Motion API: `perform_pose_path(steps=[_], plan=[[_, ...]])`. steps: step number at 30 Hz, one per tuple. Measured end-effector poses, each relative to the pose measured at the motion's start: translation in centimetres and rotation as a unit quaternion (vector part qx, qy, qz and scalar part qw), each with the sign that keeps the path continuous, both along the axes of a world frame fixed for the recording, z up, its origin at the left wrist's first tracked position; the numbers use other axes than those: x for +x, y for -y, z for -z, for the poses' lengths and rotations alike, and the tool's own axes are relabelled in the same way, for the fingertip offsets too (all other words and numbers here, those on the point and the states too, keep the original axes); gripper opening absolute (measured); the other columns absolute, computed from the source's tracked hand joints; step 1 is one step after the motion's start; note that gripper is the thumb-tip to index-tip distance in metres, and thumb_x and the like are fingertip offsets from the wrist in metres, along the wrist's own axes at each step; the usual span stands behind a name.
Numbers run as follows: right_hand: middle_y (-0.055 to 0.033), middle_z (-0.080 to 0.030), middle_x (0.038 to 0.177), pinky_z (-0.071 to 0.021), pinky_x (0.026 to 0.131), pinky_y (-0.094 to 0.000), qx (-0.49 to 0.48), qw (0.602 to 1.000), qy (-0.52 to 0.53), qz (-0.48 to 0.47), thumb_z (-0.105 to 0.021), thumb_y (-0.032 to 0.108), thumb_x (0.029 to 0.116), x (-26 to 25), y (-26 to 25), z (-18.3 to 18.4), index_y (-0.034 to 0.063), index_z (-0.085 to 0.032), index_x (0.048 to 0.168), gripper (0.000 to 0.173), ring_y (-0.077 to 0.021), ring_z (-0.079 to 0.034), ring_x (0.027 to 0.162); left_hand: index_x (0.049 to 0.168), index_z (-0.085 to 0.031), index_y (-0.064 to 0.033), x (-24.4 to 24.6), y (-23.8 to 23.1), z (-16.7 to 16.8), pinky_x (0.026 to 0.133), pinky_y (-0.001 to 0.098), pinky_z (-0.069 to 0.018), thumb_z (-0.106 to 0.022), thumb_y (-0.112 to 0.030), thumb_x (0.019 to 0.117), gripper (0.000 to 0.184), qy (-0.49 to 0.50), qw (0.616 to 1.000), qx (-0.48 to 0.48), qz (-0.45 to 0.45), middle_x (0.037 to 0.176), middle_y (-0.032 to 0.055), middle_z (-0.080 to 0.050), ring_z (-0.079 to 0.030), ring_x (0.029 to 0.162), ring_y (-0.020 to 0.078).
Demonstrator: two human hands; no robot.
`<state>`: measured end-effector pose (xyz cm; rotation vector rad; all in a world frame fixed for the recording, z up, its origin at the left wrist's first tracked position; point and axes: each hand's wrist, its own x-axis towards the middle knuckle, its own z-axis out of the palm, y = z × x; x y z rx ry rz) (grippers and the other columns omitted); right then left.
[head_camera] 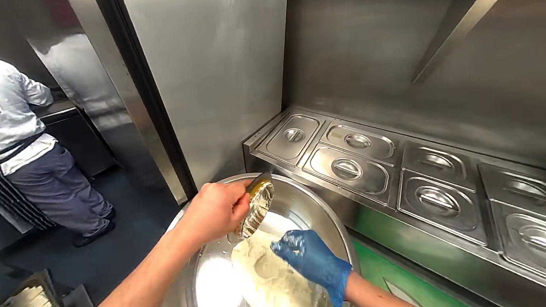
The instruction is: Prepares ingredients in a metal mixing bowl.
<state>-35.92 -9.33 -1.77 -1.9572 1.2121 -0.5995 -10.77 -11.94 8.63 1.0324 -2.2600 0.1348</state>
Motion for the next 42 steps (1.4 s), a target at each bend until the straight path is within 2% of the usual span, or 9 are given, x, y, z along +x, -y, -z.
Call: perform_pose_path(steps=[2, 6, 8, 13, 19, 25, 32, 39, 42], plan=[[-0.0038, -0.064, 0.072, -0.0506, 0.068, -0.0435, 0.064, 0.991, -0.007, 0.121, -0.054, 0.062, 0.0986, 1.3, 0.8, -0.9, 0.0088, -0.070, 0.077, 0.060, -0.0182, -0.063, 0.071, 0.094, -0.075, -0.0108, 0.2, -0.3, 0.2, 0.048, 0.0241, -0.0472, -0.052, -0.020, 0.0918, 0.025, -0.005, 1.000, 0.016, -0.005, 0.063, -0.0061, -0.059, -0.053, 0.052, 0.0034], [-0.0123, -0.071, 0.090, -0.0528, 0.083, -0.0535, 0.012, 0.969, -0.140, 0.202, -0.049, 0.063, 0.0996, 2.6, 3.2, -4.1, 0.0076, -0.073, 0.088, 0.061, -0.0295, -0.069, 0.092, 0.091, -0.074, -0.0095, -1.1, -1.5, 0.2, 0.052, 0.0243, -0.0512, -0.051, -0.020, 0.0919, 0.026, 0.013, 1.000, -0.003, 0.024, 0.069, -0.0040, -0.065, -0.058, 0.056, 0.0042], [-0.0121, -0.073, 0.099, -0.0534, 0.085, -0.0546, -0.007, 0.962, -0.198, 0.189, -0.055, 0.066, 0.0954, 2.8, 4.1, -5.0, 0.0086, -0.074, 0.094, 0.061, -0.0300, -0.070, 0.099, 0.077, -0.067, -0.0096, -1.7, -2.2, 0.2, 0.051, 0.0241, -0.0519, -0.051, -0.018, 0.0937, 0.025, 0.012, 0.998, -0.038, 0.040, 0.084, -0.0001, -0.074, -0.062, 0.058, 0.0048], [-0.0118, -0.071, 0.090, -0.0517, 0.079, -0.0544, 0.065, 0.964, -0.200, 0.164, -0.054, 0.072, 0.0926, 3.5, 4.2, -5.6, 0.0105, -0.072, 0.087, 0.065, -0.0296, -0.069, 0.092, 0.068, -0.055, -0.0104, -1.7, -2.9, 0.9, 0.049, 0.0233, -0.0498, -0.050, -0.014, 0.0966, 0.029, -0.001, 0.995, -0.094, 0.045, 0.104, 0.0065, -0.077, -0.064, 0.058, 0.0061], [-0.0143, -0.073, 0.088, -0.0572, 0.070, -0.0529, -0.215, 0.942, -0.214, 0.145, -0.063, 0.061, 0.0922, 3.3, 4.0, -2.0, 0.0040, -0.073, 0.084, 0.058, -0.0323, -0.073, 0.087, 0.068, -0.056, -0.0100, -2.0, -2.7, 1.6, 0.049, 0.0232, -0.0501, -0.051, -0.016, 0.0944, 0.028, -0.022, 0.996, -0.081, 0.017, 0.098, 0.0050, -0.076, -0.061, 0.056, 0.0048], [-0.0140, -0.070, 0.091, -0.0519, 0.080, -0.0573, 0.118, 0.976, -0.155, 0.100, -0.057, 0.073, 0.0903, 4.4, 3.3, -3.0, 0.0075, -0.072, 0.089, 0.067, -0.0320, -0.068, 0.092, 0.066, -0.050, -0.0092, -2.4, -2.6, 3.0, 0.049, 0.0256, -0.0507, -0.050, -0.014, 0.0959, 0.030, -0.024, 0.991, -0.128, 0.021, 0.104, 0.0127, -0.077, -0.066, 0.057, 0.0108], [0.0003, -0.063, 0.073, -0.0522, 0.063, -0.0340, 0.288, 0.956, -0.019, 0.048, -0.061, 0.065, 0.0938, 3.5, 3.1, 0.0, 0.0082, -0.067, 0.089, 0.058, -0.0106, -0.060, 0.062, 0.068, -0.048, -0.0093, -2.3, -2.1, 4.2, 0.048, 0.0244, -0.0483, -0.049, -0.014, 0.0964, 0.029, -0.020, 0.990, -0.133, 0.045, 0.105, 0.0142, -0.077, -0.066, 0.058, 0.0109], [-0.0079, -0.062, 0.081, -0.0459, 0.071, -0.0466, 0.167, 0.980, -0.109, -0.027, -0.076, 0.055, 0.0863, 1.0, 2.6, -0.6, 0.0060, -0.069, 0.089, 0.050, -0.0215, -0.058, 0.076, 0.075, -0.060, -0.0037, 1.5, -1.5, 4.7, 0.054, 0.0257, -0.0522, -0.045, -0.025, 0.1033, 0.039, -0.105, 0.985, -0.126, -0.051, 0.106, 0.0145, -0.077, -0.067, 0.061, 0.0099], [-0.0141, -0.072, 0.107, -0.0519, 0.091, -0.0518, 0.114, 0.985, -0.112, -0.065, -0.066, 0.016, 0.0927, 1.8, 2.1, 0.9, 0.0064, -0.072, 0.113, 0.023, -0.0283, -0.068, 0.102, 0.068, -0.055, -0.0062, 3.2, -1.8, 5.2, 0.061, 0.0221, -0.0561, -0.045, -0.028, 0.1034, 0.042, -0.200, 0.975, -0.066, -0.071, 0.110, 0.0121, -0.077, -0.072, 0.074, 0.0055]])
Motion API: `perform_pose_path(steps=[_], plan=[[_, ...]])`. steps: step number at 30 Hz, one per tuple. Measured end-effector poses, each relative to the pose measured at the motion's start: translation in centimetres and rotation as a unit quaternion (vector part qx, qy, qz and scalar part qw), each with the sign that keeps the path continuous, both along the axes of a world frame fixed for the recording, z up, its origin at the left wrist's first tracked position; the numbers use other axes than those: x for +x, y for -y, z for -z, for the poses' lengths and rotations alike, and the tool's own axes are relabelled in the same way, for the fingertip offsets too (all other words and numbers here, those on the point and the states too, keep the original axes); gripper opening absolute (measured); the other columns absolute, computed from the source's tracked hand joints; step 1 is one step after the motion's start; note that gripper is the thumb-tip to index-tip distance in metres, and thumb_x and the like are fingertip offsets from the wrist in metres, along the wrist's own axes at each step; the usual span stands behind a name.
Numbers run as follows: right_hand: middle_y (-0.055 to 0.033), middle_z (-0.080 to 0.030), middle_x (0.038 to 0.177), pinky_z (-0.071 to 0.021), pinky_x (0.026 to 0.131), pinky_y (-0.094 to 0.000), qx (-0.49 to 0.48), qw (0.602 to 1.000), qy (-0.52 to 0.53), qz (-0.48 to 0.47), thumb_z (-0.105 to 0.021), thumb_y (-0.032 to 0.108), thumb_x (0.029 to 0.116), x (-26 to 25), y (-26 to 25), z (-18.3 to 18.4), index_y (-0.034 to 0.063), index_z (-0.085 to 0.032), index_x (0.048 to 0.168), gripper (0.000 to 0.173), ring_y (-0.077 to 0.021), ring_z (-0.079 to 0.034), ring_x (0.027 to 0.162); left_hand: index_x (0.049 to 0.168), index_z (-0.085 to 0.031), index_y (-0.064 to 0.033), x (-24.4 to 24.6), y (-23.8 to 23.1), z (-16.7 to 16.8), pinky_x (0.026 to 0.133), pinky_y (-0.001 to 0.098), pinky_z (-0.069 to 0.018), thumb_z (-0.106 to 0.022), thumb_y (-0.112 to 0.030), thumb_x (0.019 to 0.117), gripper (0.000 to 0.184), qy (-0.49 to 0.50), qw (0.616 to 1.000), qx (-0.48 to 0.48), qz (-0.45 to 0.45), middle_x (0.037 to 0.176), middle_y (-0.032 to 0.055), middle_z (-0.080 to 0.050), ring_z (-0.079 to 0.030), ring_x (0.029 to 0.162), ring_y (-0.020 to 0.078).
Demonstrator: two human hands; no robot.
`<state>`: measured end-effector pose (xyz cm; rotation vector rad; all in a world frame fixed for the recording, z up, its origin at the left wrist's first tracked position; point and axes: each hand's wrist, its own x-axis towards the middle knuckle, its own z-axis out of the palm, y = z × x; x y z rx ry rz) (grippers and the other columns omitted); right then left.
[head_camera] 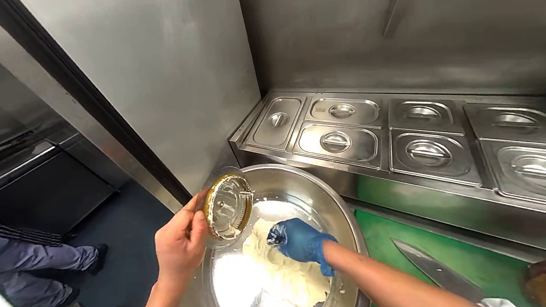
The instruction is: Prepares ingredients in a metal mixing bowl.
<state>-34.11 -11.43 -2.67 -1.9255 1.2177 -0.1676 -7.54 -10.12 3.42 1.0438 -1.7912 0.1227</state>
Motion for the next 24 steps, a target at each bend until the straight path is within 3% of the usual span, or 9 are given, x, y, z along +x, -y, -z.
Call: perform_pose_path(steps=[2, 5, 9, 11, 15, 17, 19, 21, 24], plan=[[-0.0156, -0.072, 0.108, -0.0518, 0.091, -0.0529, -0.030, 0.999, -0.001, 0.014, -0.060, 0.001, 0.0869, 1.3, -0.9, 0.9, 0.0047, -0.072, 0.109, 0.025, -0.0307, -0.068, 0.104, 0.067, -0.054, -0.0093, 0.5, -0.3, 0.9, 0.060, 0.0147, -0.0502, -0.049, -0.029, 0.1009, 0.039, -0.083, 0.996, 0.039, -0.001, 0.094, 0.0022, -0.076, -0.063, 0.069, -0.0039], [-0.0166, -0.070, 0.089, -0.0518, 0.080, -0.0537, -0.073, 0.994, 0.013, 0.081, -0.061, 0.010, 0.0894, 2.8, -1.7, 2.1, 0.0014, -0.069, 0.090, 0.012, -0.0322, -0.068, 0.089, 0.067, -0.053, -0.0143, 0.3, -0.8, 2.6, 0.054, 0.0114, -0.0442, -0.052, -0.022, 0.0971, 0.032, -0.201, 0.976, 0.082, -0.014, 0.065, -0.0117, -0.057, -0.051, 0.057, -0.0080], [-0.0086, -0.061, 0.066, -0.0474, 0.062, -0.0455, -0.133, 0.971, 0.160, 0.122, -0.058, 0.015, 0.0849, 3.6, -2.6, 3.6, 0.0045, -0.063, 0.073, 0.016, -0.0223, -0.061, 0.065, 0.073, -0.055, -0.0113, 0.3, -1.7, 3.8, 0.063, 0.0221, -0.0576, -0.043, -0.009, 0.0992, 0.029, -0.350, 0.927, 0.137, -0.020, 0.071, -0.0044, -0.067, -0.065, 0.064, 0.0036], [-0.0050, -0.060, 0.066, -0.0485, 0.061, -0.0410, -0.131, 0.963, 0.194, 0.130, -0.060, 0.020, 0.0871, 3.6, -2.7, 2.8, 0.0063, -0.065, 0.076, 0.019, -0.0171, -0.060, 0.063, 0.074, -0.054, -0.0111, 0.4, -2.1, 3.9, 0.064, 0.0234, -0.0579, -0.042, -0.010, 0.0996, 0.029, -0.365, 0.919, 0.144, -0.026, 0.072, -0.0029, -0.067, -0.065, 0.064, 0.0053], [-0.0140, -0.072, 0.095, -0.0521, 0.080, -0.0577, -0.013, 0.998, -0.058, 0.027, -0.065, 0.030, 0.0892, 3.2, -1.8, 0.0, 0.0087, -0.074, 0.099, 0.025, -0.0318, -0.068, 0.094, 0.073, -0.055, -0.0104, 1.2, -2.9, 4.2, 0.064, 0.0199, -0.0566, -0.046, -0.012, 0.0983, 0.027, -0.313, 0.940, 0.133, -0.030, 0.081, -0.0020, -0.073, -0.066, 0.067, 0.0015], [-0.0147, -0.072, 0.102, -0.0521, 0.083, -0.0590, 0.020, 0.996, -0.088, 0.027, -0.064, 0.025, 0.0893, 3.4, -1.8, -1.4, 0.0093, -0.074, 0.103, 0.023, -0.0328, -0.068, 0.099, 0.071, -0.055, -0.0106, 1.1, -3.1, 4.3, 0.062, 0.0157, -0.0526, -0.047, -0.015, 0.0977, 0.028, -0.259, 0.956, 0.126, -0.049, 0.085, -0.0017, -0.074, -0.063, 0.067, -0.0030], [-0.0100, -0.073, 0.105, -0.0538, 0.089, -0.0463, 0.033, 0.994, 0.036, 0.102, -0.064, 0.022, 0.0947, 3.8, -1.9, -4.5, 0.0084, -0.075, 0.109, 0.023, -0.0221, -0.069, 0.099, 0.069, -0.056, -0.0084, 0.4, -3.2, 4.3, 0.061, 0.0156, -0.0517, -0.047, -0.019, 0.0972, 0.031, -0.187, 0.974, 0.105, -0.074, 0.091, 0.0035, -0.077, -0.065, 0.069, -0.0038], [-0.0072, -0.072, 0.111, -0.0555, 0.088, -0.0302, 0.123, 0.938, 0.270, 0.178, -0.063, 0.004, 0.0954, 4.7, -2.2, -6.9, 0.0024, -0.071, 0.116, 0.022, -0.0115, -0.068, 0.098, 0.070, -0.058, -0.0031, -0.8, -3.5, 4.6, 0.060, 0.0192, -0.0529, -0.046, -0.020, 0.0989, 0.036, -0.102, 0.989, 0.072, -0.078, 0.097, 0.0112, -0.078, -0.067, 0.069, 0.0009], [-0.0014, -0.057, 0.079, -0.0462, 0.060, -0.0225, 0.240, 0.791, 0.491, 0.274, -0.047, -0.009, 0.0901, 6.3, -2.2, -8.7, 0.0060, -0.060, 0.095, 0.020, -0.0077, -0.054, 0.068, 0.077, -0.062, -0.0005, -3.2, -3.6, 5.0, 0.060, 0.0264, -0.0567, -0.045, -0.019, 0.1005, 0.035, 0.028, 0.998, 0.019, -0.059, 0.112, 0.0166, -0.076, -0.072, 0.069, 0.0115]])
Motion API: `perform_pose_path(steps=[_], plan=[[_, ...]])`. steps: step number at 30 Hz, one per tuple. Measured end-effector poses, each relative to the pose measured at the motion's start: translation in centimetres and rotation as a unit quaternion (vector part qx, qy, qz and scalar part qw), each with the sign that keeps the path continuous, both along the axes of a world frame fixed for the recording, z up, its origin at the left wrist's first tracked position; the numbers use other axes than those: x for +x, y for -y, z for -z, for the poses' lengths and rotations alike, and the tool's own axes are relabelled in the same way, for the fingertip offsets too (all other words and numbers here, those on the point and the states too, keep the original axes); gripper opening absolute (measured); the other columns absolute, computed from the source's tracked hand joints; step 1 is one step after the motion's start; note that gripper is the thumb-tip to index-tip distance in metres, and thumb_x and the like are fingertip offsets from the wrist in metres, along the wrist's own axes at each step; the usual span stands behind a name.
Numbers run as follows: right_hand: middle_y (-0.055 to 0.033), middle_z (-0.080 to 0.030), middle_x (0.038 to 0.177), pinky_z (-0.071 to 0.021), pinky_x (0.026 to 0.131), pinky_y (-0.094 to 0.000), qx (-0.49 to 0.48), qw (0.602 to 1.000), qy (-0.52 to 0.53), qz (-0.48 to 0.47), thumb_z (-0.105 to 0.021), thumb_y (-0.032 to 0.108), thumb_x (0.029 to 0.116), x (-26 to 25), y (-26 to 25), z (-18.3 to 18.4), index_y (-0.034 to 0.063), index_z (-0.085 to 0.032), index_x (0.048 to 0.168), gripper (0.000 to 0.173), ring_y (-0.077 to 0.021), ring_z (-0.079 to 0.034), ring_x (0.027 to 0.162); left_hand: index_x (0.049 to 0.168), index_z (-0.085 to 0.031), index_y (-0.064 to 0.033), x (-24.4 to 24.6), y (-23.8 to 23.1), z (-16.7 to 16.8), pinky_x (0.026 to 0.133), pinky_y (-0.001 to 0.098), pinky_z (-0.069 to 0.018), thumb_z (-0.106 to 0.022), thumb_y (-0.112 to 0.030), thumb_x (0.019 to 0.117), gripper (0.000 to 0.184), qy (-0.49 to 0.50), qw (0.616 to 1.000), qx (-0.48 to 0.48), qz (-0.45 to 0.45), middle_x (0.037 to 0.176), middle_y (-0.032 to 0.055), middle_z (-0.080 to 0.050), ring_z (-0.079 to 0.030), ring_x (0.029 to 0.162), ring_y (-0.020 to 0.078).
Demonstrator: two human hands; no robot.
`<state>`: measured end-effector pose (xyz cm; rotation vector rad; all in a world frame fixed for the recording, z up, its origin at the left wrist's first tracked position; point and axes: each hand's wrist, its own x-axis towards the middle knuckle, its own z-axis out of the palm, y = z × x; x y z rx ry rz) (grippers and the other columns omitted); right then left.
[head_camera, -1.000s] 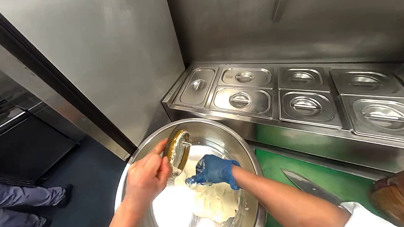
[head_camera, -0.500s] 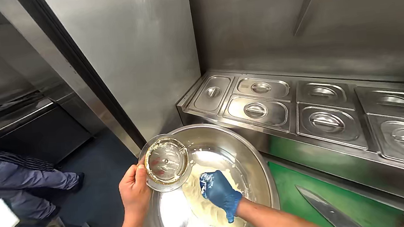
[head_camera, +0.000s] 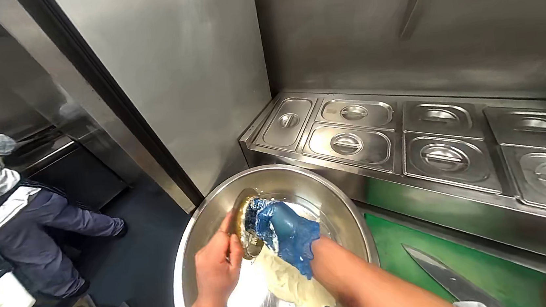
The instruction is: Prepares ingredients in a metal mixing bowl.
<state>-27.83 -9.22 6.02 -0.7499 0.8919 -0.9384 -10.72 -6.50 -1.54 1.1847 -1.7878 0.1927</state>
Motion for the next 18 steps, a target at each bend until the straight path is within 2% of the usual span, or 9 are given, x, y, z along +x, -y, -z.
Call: perform_pose_path(steps=[2, 4, 5, 6, 7, 9, 11, 14, 18], plan=[[0.0007, -0.046, 0.066, -0.0400, 0.047, -0.0218, 0.045, 0.996, 0.061, 0.045, -0.043, -0.007, 0.0931, 0.7, -0.4, -0.8, 0.0096, -0.051, 0.085, 0.020, -0.0077, -0.044, 0.052, 0.078, -0.060, -0.0026, -0.8, 0.5, -0.2, 0.057, 0.0270, -0.0558, -0.044, -0.018, 0.0993, 0.031, 0.048, 0.999, -0.025, -0.002, 0.110, 0.0166, -0.077, -0.071, 0.064, 0.0132], [0.0005, -0.048, 0.069, -0.0394, 0.047, -0.0213, 0.017, 0.997, 0.042, 0.055, -0.044, -0.010, 0.0900, 1.0, -1.5, -1.0, 0.0078, -0.054, 0.090, 0.020, -0.0065, -0.045, 0.054, 0.095, -0.072, 0.0028, -0.8, 1.1, -0.9, 0.054, 0.0291, -0.0555, -0.046, -0.018, 0.0966, 0.033, 0.058, 0.998, -0.015, 0.002, 0.086, 0.0126, -0.076, -0.066, 0.056, 0.0137], [-0.0006, -0.054, 0.078, -0.0429, 0.053, -0.0206, -0.023, 0.998, 0.013, 0.051, -0.046, -0.013, 0.0857, 1.0, -2.1, -0.9, 0.0052, -0.059, 0.098, 0.025, -0.0051, -0.050, 0.062, 0.103, -0.075, 0.0038, -0.6, 1.4, -1.6, 0.051, 0.0298, -0.0533, -0.046, -0.019, 0.0962, 0.037, 0.056, 0.998, 0.009, 0.006, 0.072, 0.0087, -0.071, -0.061, 0.052, 0.0131], [-0.0033, -0.062, 0.094, -0.0482, 0.066, -0.0205, -0.072, 0.996, -0.022, 0.039, -0.050, -0.014, 0.0822, 1.0, -2.6, -0.4, 0.0014, -0.062, 0.112, 0.035, -0.0045, -0.058, 0.079, 0.100, -0.075, 0.0025, -0.5, 1.7, -2.6, 0.048, 0.0308, -0.0508, -0.046, -0.020, 0.0958, 0.037, 0.053, 0.998, 0.039, 0.013, 0.063, 0.0054, -0.065, -0.058, 0.049, 0.0125], [-0.0067, -0.065, 0.110, -0.0516, 0.080, -0.0206, -0.119, 0.991, -0.063, 0.028, -0.055, -0.013, 0.0799, 1.1, -2.9, 0.3, -0.0013, -0.062, 0.122, 0.045, -0.0051, -0.061, 0.096, 0.087, -0.071, -0.0017, -0.3, 2.1, -3.6, 0.046, 0.0318, -0.0475, -0.046, -0.022, 0.0958, 0.033, 0.054, 0.995, 0.078, 0.018, 0.057, 0.0023, -0.057, -0.054, 0.047, 0.0119], [-0.0191, -0.055, 0.140, -0.0456, 0.106, -0.0247, -0.199, 0.971, -0.133, 0.005, -0.058, -0.013, 0.0759, 1.4, -3.5, 1.9, -0.0092, -0.052, 0.139, 0.063, -0.0140, -0.054, 0.127, 0.074, -0.064, -0.0079, 0.0, 2.7, -5.3, 0.045, 0.0312, -0.0434, -0.046, -0.025, 0.0947, 0.032, 0.054, 0.987, 0.151, 0.030, 0.053, -0.0019, -0.050, -0.051, 0.048, 0.0095], [-0.0274, -0.047, 0.148, -0.0410, 0.114, -0.0282, -0.258, 0.951, -0.169, 0.019, -0.057, -0.015, 0.0712, 1.6, -3.9, 3.3, -0.0143, -0.048, 0.142, 0.071, -0.0221, -0.049, 0.137, 0.070, -0.061, -0.0124, -0.1, 3.2, -6.0, 0.046, 0.0269, -0.0396, -0.048, -0.025, 0.0945, 0.030, 0.039, 0.981, 0.187, 0.044, 0.054, -0.0059, -0.046, -0.047, 0.048, 0.0051], [-0.0262, -0.048, 0.148, -0.0417, 0.113, -0.0274, -0.243, 0.955, -0.167, 0.036, -0.055, -0.016, 0.0716, 1.4, -3.9, 4.0, -0.0130, -0.047, 0.143, 0.072, -0.0207, -0.051, 0.135, 0.066, -0.056, -0.0161, -0.7, 3.6, -6.0, 0.045, 0.0241, -0.0356, -0.051, -0.024, 0.0940, 0.029, 0.017, 0.976, 0.207, 0.059, 0.052, -0.0086, -0.042, -0.043, 0.047, 0.0025], [-0.0165, -0.061, 0.131, -0.0496, 0.096, -0.0213, -0.139, 0.984, -0.106, 0.038, -0.053, -0.018, 0.0764, 0.4, -4.1, 3.5, -0.0092, -0.052, 0.139, 0.063, -0.0094, -0.060, 0.114, 0.067, -0.056, -0.0163, -1.2, 3.8, -5.5, 0.046, 0.0241, -0.0347, -0.051, -0.023, 0.0928, 0.027, 0.021, 0.970, 0.229, 0.077, 0.052, -0.0088, -0.041, -0.043, 0.047, 0.0025]])
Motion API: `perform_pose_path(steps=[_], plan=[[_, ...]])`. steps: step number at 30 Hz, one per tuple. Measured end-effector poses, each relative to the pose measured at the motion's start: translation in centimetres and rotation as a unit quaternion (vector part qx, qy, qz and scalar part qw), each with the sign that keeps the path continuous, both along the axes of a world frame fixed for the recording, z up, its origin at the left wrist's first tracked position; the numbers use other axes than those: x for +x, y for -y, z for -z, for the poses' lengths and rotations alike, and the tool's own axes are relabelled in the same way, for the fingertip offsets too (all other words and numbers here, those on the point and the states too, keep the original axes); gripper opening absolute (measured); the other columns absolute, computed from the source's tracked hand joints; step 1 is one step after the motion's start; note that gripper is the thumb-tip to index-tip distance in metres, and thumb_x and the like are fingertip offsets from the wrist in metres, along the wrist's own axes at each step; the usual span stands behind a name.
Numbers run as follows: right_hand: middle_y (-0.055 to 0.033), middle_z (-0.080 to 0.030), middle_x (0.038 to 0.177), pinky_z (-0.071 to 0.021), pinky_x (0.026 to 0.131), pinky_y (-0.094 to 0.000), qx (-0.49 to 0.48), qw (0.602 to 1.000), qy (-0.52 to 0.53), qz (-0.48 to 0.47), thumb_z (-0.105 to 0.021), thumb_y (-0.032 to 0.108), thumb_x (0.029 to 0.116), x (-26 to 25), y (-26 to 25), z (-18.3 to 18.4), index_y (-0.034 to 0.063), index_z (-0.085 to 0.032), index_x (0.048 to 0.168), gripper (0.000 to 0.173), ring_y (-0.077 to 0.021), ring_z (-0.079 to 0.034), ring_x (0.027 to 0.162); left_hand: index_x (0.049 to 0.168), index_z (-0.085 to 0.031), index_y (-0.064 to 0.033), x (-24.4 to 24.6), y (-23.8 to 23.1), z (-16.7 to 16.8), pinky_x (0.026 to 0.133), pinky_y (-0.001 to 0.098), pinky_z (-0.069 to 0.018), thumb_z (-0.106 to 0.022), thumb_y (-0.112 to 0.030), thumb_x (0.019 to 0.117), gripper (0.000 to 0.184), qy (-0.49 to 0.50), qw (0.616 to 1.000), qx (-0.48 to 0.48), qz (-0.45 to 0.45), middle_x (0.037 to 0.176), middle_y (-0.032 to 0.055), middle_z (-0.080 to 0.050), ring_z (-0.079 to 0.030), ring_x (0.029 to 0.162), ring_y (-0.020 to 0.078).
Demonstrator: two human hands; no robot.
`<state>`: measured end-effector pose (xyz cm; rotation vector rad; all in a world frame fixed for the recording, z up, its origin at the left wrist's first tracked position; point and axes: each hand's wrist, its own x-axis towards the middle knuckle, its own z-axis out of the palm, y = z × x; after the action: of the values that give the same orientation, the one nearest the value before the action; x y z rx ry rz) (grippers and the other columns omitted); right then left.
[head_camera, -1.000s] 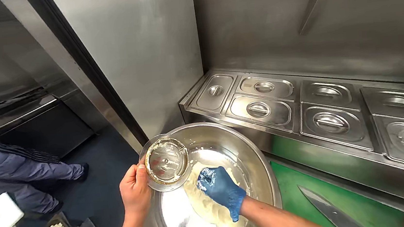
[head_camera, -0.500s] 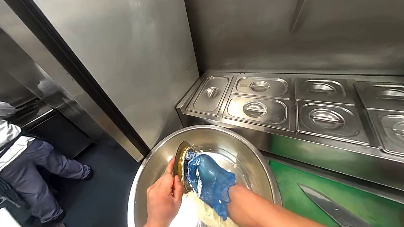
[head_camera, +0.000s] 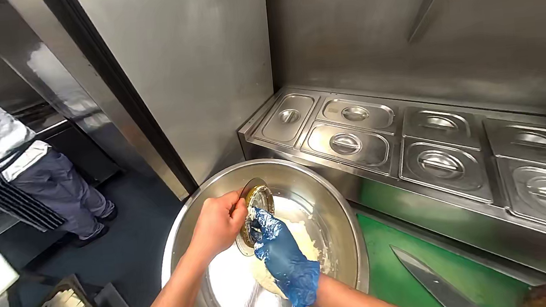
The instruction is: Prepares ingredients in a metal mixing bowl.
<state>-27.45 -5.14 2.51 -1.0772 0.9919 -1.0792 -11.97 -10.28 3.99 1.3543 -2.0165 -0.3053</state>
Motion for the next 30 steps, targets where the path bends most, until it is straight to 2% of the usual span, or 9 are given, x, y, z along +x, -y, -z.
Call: perform_pose_path(steps=[3, 9, 11, 13, 17, 20, 25, 28, 30], plan=[[-0.0082, -0.067, 0.115, -0.0520, 0.077, -0.0170, 0.026, 0.997, 0.078, -0.002, -0.051, -0.016, 0.0843, -0.6, -0.4, 0.2, -0.0074, -0.055, 0.135, 0.051, -0.0027, -0.063, 0.095, 0.064, -0.053, -0.0176, 0.4, 0.2, -0.4, 0.045, 0.0239, -0.0338, -0.052, -0.023, 0.0938, 0.030, 0.007, 0.999, 0.030, 0.012, 0.051, -0.0087, -0.041, -0.042, 0.046, 0.0026], [-0.0127, -0.072, 0.105, -0.0592, 0.087, -0.0341, 0.024, 0.962, 0.269, -0.037, -0.048, -0.011, 0.0854, -3.4, 0.9, 2.7, -0.0059, -0.061, 0.118, 0.036, -0.0175, -0.070, 0.095, 0.065, -0.053, -0.0176, 1.5, 0.7, 0.3, 0.046, 0.0245, -0.0343, -0.052, -0.022, 0.0943, 0.030, 0.007, 0.999, 0.041, 0.017, 0.052, -0.0082, -0.042, -0.043, 0.048, 0.0031], [-0.0129, -0.072, 0.105, -0.0584, 0.089, -0.0339, -0.023, 0.978, 0.204, -0.044, -0.050, -0.009, 0.0879, -4.5, 1.5, 2.2, -0.0069, -0.064, 0.114, 0.030, -0.0173, -0.069, 0.097, 0.064, -0.053, -0.0177, 2.3, 0.8, 0.9, 0.046, 0.0248, -0.0357, -0.051, -0.023, 0.0945, 0.031, -0.022, 0.999, 0.040, 0.005, 0.052, -0.0083, -0.043, -0.044, 0.047, 0.0032], [-0.0093, -0.074, 0.106, -0.0574, 0.092, -0.0285, -0.142, 0.989, 0.031, -0.031, -0.052, -0.009, 0.0870, -4.8, 2.2, 1.8, -0.0054, -0.070, 0.110, 0.029, -0.0121, -0.070, 0.100, 0.063, -0.050, -0.0183, 2.9, 0.8, 1.1, 0.046, 0.0245, -0.0361, -0.051, -0.025, 0.0951, 0.033, -0.056, 0.998, 0.035, 0.000, 0.052, -0.0084, -0.043, -0.044, 0.047, 0.0031], [-0.0195, -0.069, 0.127, -0.0506, 0.108, -0.0418, -0.382, 0.889, -0.249, -0.049, -0.058, -0.010, 0.0730, -2.8, 1.6, 1.8, -0.0037, -0.072, 0.120, 0.049, -0.0292, -0.063, 0.125, 0.062, -0.050, -0.0199, 2.2, 0.3, 0.3, 0.044, 0.0212, -0.0350, -0.050, -0.027, 0.0947, 0.033, -0.071, 0.997, -0.022, 0.030, 0.052, -0.0103, -0.043, -0.042, 0.046, 0.0006], [-0.0225, -0.067, 0.128, -0.0507, 0.107, -0.0424, -0.440, 0.856, -0.269, -0.033, -0.061, -0.007, 0.0665, -1.4, 0.5, 2.4, -0.0055, -0.072, 0.116, 0.051, -0.0337, -0.062, 0.126, 0.062, -0.049, -0.0186, 2.3, 0.1, -1.1, 0.044, 0.0193, -0.0366, -0.049, -0.025, 0.0967, 0.035, -0.105, 0.992, -0.060, 0.044, 0.055, -0.0092, -0.047, -0.043, 0.047, 0.0000], [-0.0165, -0.070, 0.127, -0.0491, 0.109, -0.0458, -0.538, 0.768, -0.329, -0.114, -0.066, -0.007, 0.0689, -3.5, 1.3, 4.7, -0.0018, -0.070, 0.118, 0.049, -0.0329, -0.063, 0.125, 0.063, -0.051, -0.0172, 3.0, -0.4, -1.9, 0.044, 0.0181, -0.0374, -0.053, -0.023, 0.0956, 0.033, -0.091, 0.990, -0.070, 0.081, 0.055, -0.0093, -0.047, -0.044, 0.047, -0.0007], [-0.0166, -0.069, 0.126, -0.0498, 0.107, -0.0435, -0.474, 0.798, -0.333, -0.168, -0.063, -0.009, 0.0706, -4.5, 1.5, 4.3, 0.0001, -0.071, 0.121, 0.052, -0.0317, -0.063, 0.123, 0.067, -0.058, -0.0150, 2.3, -0.8, -0.9, 0.045, 0.0191, -0.0382, -0.052, -0.024, 0.0944, 0.029, -0.042, 0.993, -0.084, 0.075, 0.056, -0.0090, -0.050, -0.044, 0.048, -0.0016], [-0.0187, -0.070, 0.122, -0.0516, 0.104, -0.0429, -0.417, 0.835, -0.318, -0.168, -0.061, -0.009, 0.0711, -4.7, 1.2, 3.8, -0.0007, -0.072, 0.115, 0.047, -0.0322, -0.065, 0.119, 0.079, -0.070, -0.0099, 1.5, -1.0, -0.2, 0.047, 0.0173, -0.0401, -0.052, -0.021, 0.0943, 0.025, -0.022, 0.989, -0.117, 0.088, 0.060, -0.0073, -0.055, -0.046, 0.050, -0.0024]])
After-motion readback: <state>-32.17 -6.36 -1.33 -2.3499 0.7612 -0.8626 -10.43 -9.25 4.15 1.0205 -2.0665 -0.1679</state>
